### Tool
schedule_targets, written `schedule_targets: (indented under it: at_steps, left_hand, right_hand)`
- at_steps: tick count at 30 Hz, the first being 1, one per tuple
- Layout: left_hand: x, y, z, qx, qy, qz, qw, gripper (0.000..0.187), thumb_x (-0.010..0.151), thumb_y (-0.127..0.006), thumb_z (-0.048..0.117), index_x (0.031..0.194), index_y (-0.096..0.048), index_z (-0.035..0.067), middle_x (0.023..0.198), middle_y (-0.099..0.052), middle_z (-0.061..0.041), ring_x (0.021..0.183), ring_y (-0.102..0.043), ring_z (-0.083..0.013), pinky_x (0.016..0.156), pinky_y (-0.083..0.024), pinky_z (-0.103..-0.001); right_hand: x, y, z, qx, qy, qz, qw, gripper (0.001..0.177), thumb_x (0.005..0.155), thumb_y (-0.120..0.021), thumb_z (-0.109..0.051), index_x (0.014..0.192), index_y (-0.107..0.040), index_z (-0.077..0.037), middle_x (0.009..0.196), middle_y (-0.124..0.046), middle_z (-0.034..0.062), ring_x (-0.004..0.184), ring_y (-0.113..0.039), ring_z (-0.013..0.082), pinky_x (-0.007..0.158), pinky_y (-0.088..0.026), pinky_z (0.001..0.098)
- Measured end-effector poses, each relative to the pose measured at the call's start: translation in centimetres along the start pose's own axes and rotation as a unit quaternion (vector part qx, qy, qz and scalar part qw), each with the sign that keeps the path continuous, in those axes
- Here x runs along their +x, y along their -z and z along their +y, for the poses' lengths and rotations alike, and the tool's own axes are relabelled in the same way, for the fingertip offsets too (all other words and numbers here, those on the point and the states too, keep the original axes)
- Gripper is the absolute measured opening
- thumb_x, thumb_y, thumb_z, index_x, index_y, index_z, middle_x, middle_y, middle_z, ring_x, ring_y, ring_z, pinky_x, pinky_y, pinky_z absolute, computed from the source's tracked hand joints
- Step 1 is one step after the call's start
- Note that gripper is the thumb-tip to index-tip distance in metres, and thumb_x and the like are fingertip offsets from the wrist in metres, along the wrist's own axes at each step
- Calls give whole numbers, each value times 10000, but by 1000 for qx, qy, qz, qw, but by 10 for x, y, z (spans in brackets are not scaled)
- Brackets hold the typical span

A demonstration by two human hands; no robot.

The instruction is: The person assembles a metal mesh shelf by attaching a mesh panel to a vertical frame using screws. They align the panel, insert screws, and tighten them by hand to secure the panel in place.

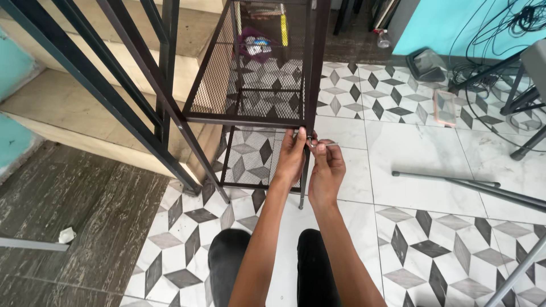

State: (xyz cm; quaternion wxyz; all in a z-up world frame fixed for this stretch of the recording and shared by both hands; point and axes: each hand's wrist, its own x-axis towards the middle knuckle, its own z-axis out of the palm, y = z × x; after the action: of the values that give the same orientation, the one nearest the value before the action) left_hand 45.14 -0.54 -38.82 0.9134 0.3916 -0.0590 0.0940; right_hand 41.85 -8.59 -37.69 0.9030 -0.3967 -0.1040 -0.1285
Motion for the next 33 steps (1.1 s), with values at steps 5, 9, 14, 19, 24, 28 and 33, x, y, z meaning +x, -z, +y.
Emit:
schedule_targets:
  at_steps: [5, 9, 14, 19, 24, 28, 33]
  left_hand:
    - [-3, 12, 8, -20, 7, -40, 999, 276, 1040, -636, 249, 1256, -590, 83, 1000, -677, -57, 902, -625, -117, 915, -534, -307]
    - [-7, 17, 16, 13, 38, -30, 999, 260, 1028, -639, 233, 1236, -595, 83, 1040, -700, -51, 948, -651, -116, 920, -537, -313]
    - [-10, 20, 23, 41, 34, -82, 995, 280, 1008, -669, 188, 1262, -584, 108, 1050, -686, -19, 1032, -653, -103, 994, -522, -295]
    - [-5, 22, 27, 71, 29, -104, 992, 255, 1022, -672, 189, 1237, -600, 71, 1056, -711, -38, 1010, -649, -124, 972, -511, -312]
    - [-5, 21, 26, 100, 32, -89, 991, 254, 1033, -652, 208, 1248, -603, 82, 1032, -703, -24, 1034, -646, -111, 998, -511, -310]
    - [-6, 20, 24, 100, 7, -101, 990, 252, 1033, -650, 218, 1242, -606, 86, 1043, -716, -27, 1048, -652, -124, 1024, -505, -313]
    - [-3, 22, 23, 105, 35, -85, 990, 275, 1039, -634, 227, 1265, -578, 80, 1039, -703, -23, 1010, -645, -125, 962, -514, -331]
  right_hand:
    - [-4, -2, 2, 59, -37, -13, 997, 103, 1029, -644, -101, 1086, -609, -23, 1118, -686, 107, 1080, -665, 159, 1065, -509, 311]
    - [-11, -9, 2, 94, -53, -2, 994, 115, 1024, -649, -119, 1085, -606, -31, 1120, -672, 101, 1096, -673, 171, 1070, -511, 313]
    - [-13, -13, 4, 61, -27, 22, 998, 118, 1029, -651, -119, 1083, -600, -28, 1116, -689, 96, 1061, -662, 154, 1034, -511, 304]
    - [-10, -14, 3, -59, 36, 7, 998, 100, 1061, -618, -129, 1103, -604, -40, 1043, -709, 71, 963, -642, 117, 937, -504, 270]
    - [-9, -17, -3, -189, 61, 18, 980, 140, 1088, -559, -182, 1079, -600, -48, 1034, -706, 42, 871, -563, 63, 781, -439, 230]
    - [-11, -27, 2, -135, 89, 24, 987, 196, 1148, -481, -214, 1069, -563, -55, 1035, -669, 49, 725, -425, 46, 678, -374, 206]
    - [-8, -30, 7, 21, 19, 38, 999, 231, 1129, -382, -226, 1013, -517, -78, 909, -624, 28, 510, -338, 60, 491, -279, 217]
